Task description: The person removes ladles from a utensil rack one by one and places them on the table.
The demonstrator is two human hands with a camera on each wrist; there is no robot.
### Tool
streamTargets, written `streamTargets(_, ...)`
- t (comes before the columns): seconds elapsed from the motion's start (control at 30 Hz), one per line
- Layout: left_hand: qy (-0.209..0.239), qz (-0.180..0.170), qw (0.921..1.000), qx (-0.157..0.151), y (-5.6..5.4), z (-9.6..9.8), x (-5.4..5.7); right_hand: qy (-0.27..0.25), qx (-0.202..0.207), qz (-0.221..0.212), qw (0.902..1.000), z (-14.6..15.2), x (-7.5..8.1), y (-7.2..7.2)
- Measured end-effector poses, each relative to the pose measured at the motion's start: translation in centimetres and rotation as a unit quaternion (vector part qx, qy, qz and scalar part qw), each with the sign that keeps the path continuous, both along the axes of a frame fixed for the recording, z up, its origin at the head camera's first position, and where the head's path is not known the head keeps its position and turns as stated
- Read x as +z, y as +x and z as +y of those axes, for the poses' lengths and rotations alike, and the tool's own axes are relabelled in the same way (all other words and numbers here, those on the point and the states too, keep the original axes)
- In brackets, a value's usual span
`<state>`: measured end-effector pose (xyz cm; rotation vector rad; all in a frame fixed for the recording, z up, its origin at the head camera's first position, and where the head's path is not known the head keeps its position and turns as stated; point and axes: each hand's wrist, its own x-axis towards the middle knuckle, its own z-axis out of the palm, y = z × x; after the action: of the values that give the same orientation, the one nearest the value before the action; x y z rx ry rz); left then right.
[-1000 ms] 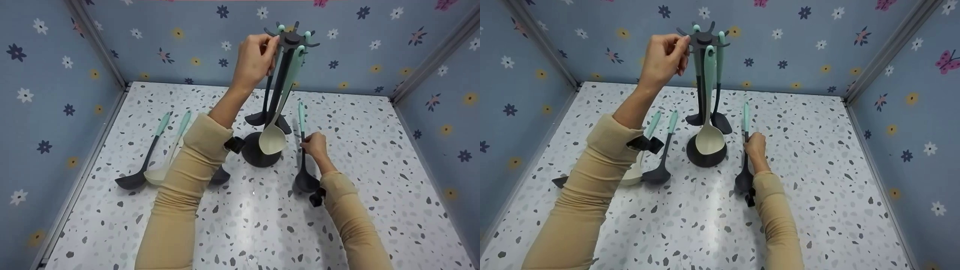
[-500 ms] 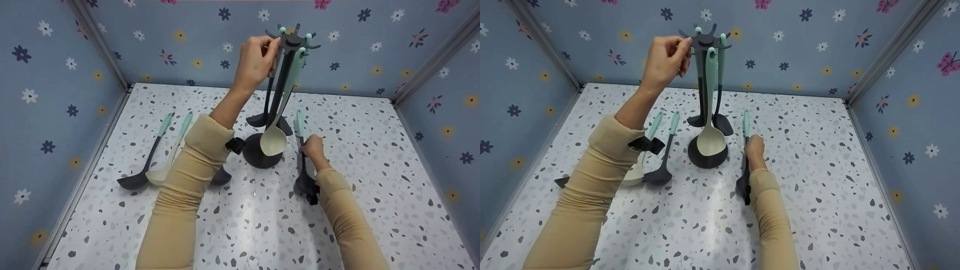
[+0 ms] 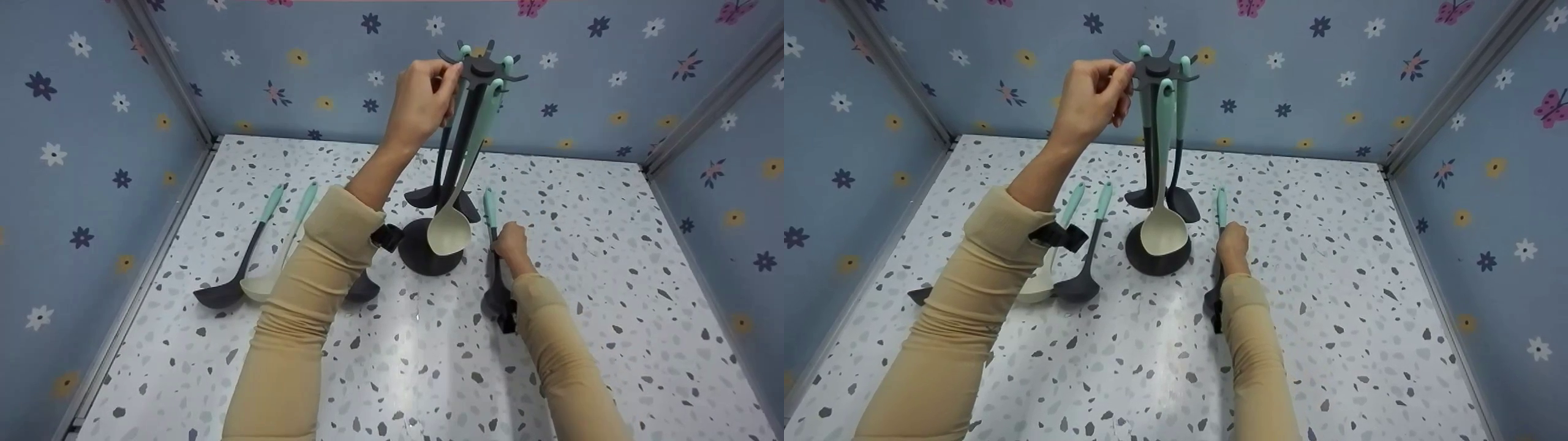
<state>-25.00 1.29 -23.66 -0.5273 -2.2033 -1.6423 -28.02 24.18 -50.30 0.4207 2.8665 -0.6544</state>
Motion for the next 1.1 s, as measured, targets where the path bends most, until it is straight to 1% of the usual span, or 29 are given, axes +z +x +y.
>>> streamTargets(0.07,0.001,-0.013,0.9999,0.0,0.0,0.0,0.1,0.004,0.002,-0.007,1.0,0.0,-0.1,-0.1)
streamTargets(0.17,0.002,-0.024,0.9997,-0.001,0.0,0.0,0.2,0.011,0.005,-0.011,0.9999,0.0,-0.2,-0.1)
streamTargets(0.33,0.005,-0.014,0.9999,-0.004,0.1,0.0,0.2,-0.001,0.007,-0.015,0.9999,0.2,-0.3,-0.2)
streamTargets(0.47,0.01,-0.023,0.9997,-0.005,0.0,0.0,0.2,-0.002,0.01,-0.009,0.9999,0.3,-0.3,0.0)
streamTargets(0.6,0.007,-0.012,0.9999,-0.004,0.0,-0.1,0.1,-0.007,0.025,-0.004,0.9997,0.5,0.1,0.2)
streamTargets(0.8,0.0,-0.001,1.0,-0.003,0.0,-0.1,0.1,-0.043,0.045,0.041,0.9972,0.6,1.5,0.5)
streamTargets(0.87,-0.002,-0.007,1.0,-0.003,0.0,0.0,0.2,-0.063,0.054,0.057,0.9949,0.6,2.0,0.7)
streamTargets(0.93,-0.004,-0.011,0.9999,-0.003,0.1,0.0,0.2,-0.087,0.063,0.074,0.9914,0.5,2.4,1.0)
streamTargets(1.0,-0.004,-0.024,0.9997,0.0,0.1,0.0,0.3,-0.106,0.078,0.095,0.9868,0.5,3.0,1.3)
streamTargets(1.1,-0.006,-0.032,0.9995,0.004,0.1,0.0,0.2,-0.139,0.096,0.131,0.9768,0.3,3.9,1.7)
